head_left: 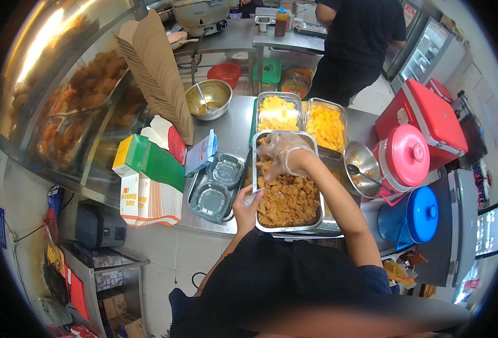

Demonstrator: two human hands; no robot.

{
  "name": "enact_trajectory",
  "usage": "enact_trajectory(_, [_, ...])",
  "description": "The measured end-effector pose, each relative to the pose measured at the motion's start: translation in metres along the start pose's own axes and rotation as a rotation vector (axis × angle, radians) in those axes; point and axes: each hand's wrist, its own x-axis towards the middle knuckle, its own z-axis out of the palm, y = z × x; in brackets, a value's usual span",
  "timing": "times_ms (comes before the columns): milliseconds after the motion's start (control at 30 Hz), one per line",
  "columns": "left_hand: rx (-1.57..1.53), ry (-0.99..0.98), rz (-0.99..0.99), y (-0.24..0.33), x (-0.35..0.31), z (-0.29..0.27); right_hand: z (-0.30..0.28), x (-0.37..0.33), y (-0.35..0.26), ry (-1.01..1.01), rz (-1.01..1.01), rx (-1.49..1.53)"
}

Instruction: The person assembles a takeout meal by scooping rice from a rice cooker into a paper container, then adding scrambled eggs and fried chicken from a display case. The person uses a rice paddle, a plastic scoop, and tongs to transfer the food items.

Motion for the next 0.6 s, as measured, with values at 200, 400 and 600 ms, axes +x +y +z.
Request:
enact_trajectory(200, [0.014,0.017,0.012,0.008,-0.001,-0.001,0.008,-0.005,-0.011,0.061,0.043,-0.019])
enact_trajectory(400, [0.019,0.000,-0.018,0.008,0.000,0.000,0.022,-0.007,-0.008,0.176,0.015,-0.061])
enact_trajectory(600, [-0.007,0.012,0.001,0.007,0.000,0.001,0.038,-0.003,-0.011,0.221,0.123,-0.057])
